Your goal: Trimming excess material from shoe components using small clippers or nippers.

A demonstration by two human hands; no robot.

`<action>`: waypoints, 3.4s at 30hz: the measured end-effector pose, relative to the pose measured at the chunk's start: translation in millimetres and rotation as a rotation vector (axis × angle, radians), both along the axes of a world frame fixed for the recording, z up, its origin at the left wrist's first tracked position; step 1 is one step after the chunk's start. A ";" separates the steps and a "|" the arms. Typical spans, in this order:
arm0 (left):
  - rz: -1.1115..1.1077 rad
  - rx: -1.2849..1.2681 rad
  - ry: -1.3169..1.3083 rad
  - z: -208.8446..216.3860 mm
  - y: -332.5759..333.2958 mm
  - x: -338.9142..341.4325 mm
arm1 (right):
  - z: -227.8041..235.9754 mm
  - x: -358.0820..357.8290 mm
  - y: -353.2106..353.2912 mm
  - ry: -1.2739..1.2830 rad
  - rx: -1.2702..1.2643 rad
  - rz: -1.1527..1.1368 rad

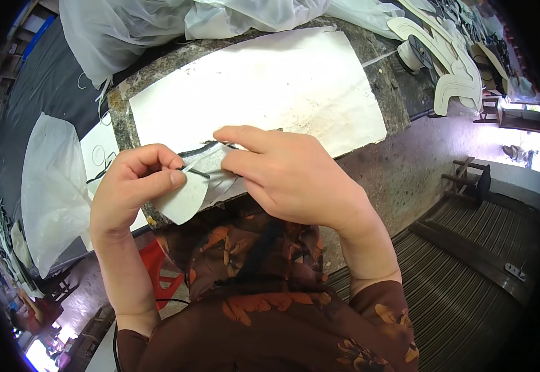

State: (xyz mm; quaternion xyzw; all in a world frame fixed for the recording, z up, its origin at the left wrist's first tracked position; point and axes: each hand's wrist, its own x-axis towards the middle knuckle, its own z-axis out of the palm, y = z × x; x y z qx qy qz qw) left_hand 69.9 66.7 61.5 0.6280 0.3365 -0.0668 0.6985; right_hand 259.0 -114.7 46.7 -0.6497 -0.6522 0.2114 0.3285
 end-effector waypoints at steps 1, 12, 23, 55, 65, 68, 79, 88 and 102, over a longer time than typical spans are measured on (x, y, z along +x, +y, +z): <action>-0.002 0.000 0.002 -1.8 -0.8 -1.6 | 0.2 -2.4 1.7 -0.056 -0.033 -0.033; 0.061 -0.086 -0.036 -4.7 -0.4 -9.9 | 4.1 -9.2 6.9 -0.139 -0.043 -0.097; 0.122 -0.106 -0.112 -6.9 -17.3 -5.4 | 1.8 -9.5 10.9 -0.051 0.013 -0.099; 0.013 0.275 -0.248 6.3 -12.2 -28.6 | -6.6 -10.5 9.5 0.395 -0.082 -0.167; 0.210 0.873 0.202 -17.1 42.1 -130.5 | -15.7 -36.5 4.2 0.142 0.015 0.037; 0.145 0.863 -0.021 -10.0 24.7 -103.7 | -14.2 -47.0 4.0 0.155 0.010 0.086; 0.028 0.444 -0.278 -18.3 -31.8 -41.7 | -12.4 -51.1 2.8 0.119 -0.051 0.148; 0.177 0.364 -0.347 -29.6 -46.7 -52.2 | -6.7 -54.0 5.0 0.607 -0.225 -0.189; 0.039 1.270 -0.349 -76.2 -65.7 -46.2 | -20.9 -58.6 53.6 0.405 -0.260 -0.307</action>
